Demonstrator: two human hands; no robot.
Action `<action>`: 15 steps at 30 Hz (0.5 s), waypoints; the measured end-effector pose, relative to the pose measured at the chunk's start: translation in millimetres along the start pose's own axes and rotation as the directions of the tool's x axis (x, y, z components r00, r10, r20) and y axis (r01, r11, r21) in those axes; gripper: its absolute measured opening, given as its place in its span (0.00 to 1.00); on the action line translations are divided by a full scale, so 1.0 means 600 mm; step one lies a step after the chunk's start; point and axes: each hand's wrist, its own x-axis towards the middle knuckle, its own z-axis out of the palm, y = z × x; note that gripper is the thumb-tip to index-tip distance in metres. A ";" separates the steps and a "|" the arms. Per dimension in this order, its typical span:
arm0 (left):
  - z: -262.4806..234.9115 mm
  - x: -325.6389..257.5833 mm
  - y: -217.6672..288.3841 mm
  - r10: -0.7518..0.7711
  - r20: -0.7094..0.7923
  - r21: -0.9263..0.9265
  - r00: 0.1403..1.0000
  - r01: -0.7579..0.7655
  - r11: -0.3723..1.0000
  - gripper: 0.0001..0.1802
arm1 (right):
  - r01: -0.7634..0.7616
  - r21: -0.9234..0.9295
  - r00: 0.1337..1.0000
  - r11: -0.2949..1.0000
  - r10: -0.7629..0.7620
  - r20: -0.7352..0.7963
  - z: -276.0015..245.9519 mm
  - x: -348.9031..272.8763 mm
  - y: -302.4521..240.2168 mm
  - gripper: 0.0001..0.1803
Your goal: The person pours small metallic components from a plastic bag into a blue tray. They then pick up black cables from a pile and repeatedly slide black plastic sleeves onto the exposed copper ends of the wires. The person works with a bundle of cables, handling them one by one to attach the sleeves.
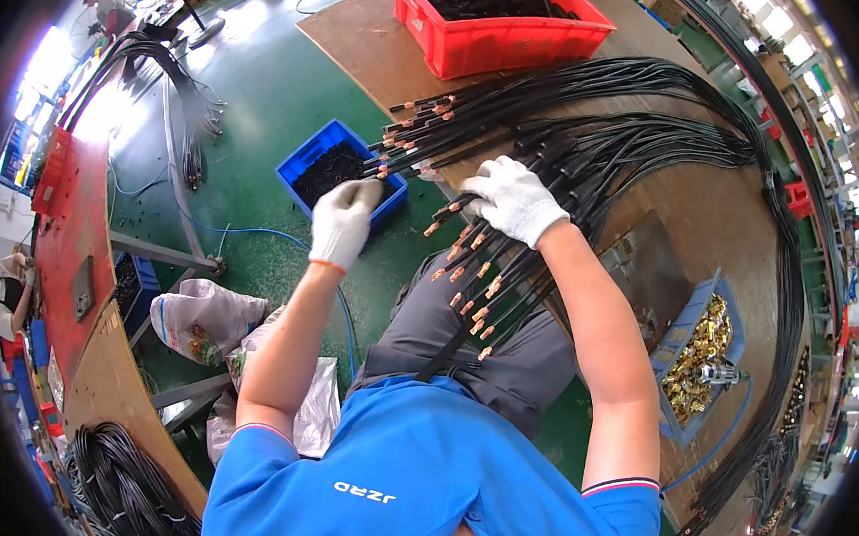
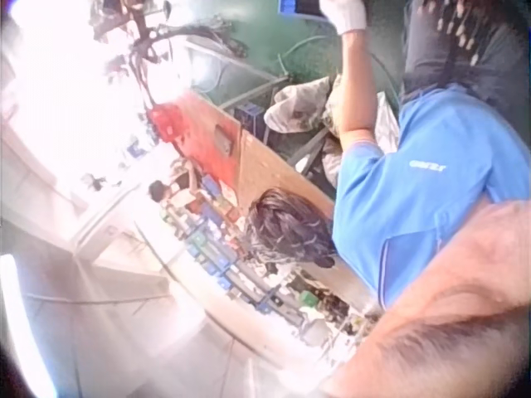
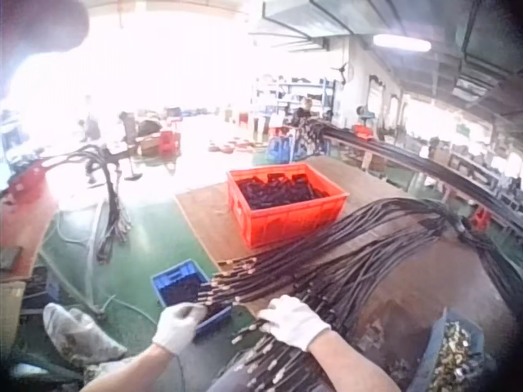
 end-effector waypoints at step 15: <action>0.113 -0.032 0.057 -0.296 0.277 -0.373 0.914 0.386 0.844 0.12 | -0.006 0.010 0.999 1.000 0.006 -0.041 0.000 -0.003 0.001 0.14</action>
